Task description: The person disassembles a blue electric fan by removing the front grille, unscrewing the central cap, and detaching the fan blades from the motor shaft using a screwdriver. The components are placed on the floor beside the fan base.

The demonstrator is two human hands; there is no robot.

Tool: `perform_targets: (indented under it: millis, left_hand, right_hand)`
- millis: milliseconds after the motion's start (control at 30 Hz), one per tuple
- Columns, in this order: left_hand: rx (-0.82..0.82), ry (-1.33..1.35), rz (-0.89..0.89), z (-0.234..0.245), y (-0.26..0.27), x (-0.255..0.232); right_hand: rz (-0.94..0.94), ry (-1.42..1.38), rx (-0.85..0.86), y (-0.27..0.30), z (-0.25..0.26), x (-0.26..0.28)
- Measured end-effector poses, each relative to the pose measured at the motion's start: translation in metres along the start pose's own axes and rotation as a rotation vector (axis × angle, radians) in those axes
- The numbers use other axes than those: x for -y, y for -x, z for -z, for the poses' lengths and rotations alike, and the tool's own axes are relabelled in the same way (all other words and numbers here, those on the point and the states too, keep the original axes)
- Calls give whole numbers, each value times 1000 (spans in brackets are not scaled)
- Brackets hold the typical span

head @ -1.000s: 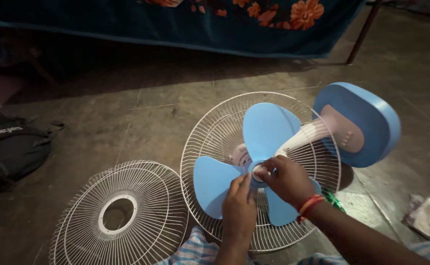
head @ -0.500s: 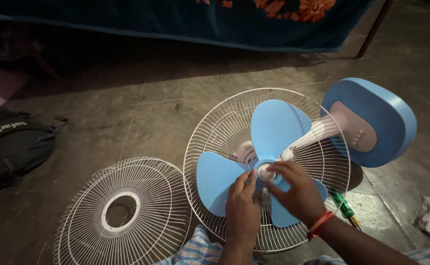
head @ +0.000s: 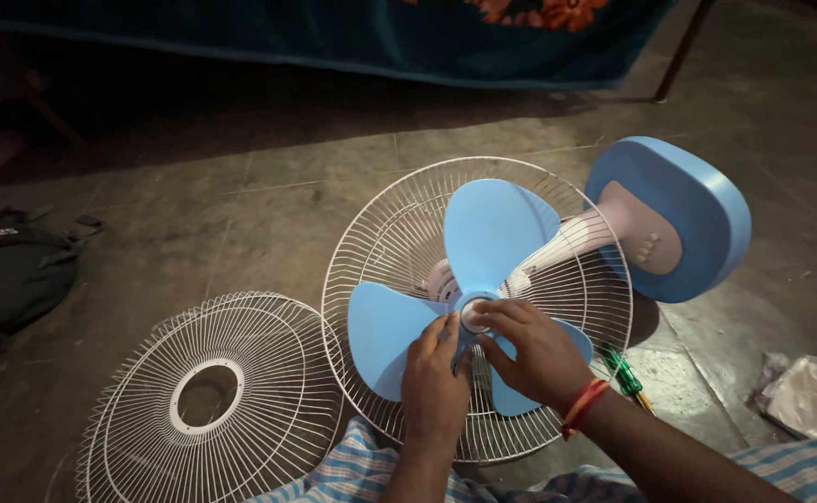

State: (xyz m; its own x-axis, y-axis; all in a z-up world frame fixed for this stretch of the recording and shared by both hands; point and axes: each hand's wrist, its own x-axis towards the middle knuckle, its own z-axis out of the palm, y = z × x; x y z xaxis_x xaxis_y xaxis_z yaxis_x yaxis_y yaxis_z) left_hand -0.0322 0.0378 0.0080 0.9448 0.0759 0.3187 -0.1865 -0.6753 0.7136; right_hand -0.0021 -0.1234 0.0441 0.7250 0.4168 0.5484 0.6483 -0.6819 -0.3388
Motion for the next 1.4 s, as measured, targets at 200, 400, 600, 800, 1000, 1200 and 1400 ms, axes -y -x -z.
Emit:
perform_targets:
  millis: [200,400,600,800,1000,1200,1400]
  left_hand:
    - [52,-39,10,2,1,-2]
    - [39,-53,-29,3,4,0]
    - [24,-38,-6,-2,-1,2]
    - [6,-61,-45,1,-3,0]
    - [-5,-36,-38,0,-1,0]
    - [2,-15,-32,1,-1,-1]
    - [22,-29,-26,4,1,0]
  right_hand:
    - [-385,-188,31,0,0,-3]
    - [-36,-70,-87,-4,-16,-4]
    - [-158,-33,-39,-4,-25,-8]
    - [-656,255,351,-14,-19,-7]
    - [132,-77,-206,-5,-16,-11]
    - [-575,34,7,7,-29,-9]
    - [-345,-111,-110,12,-20,-12]
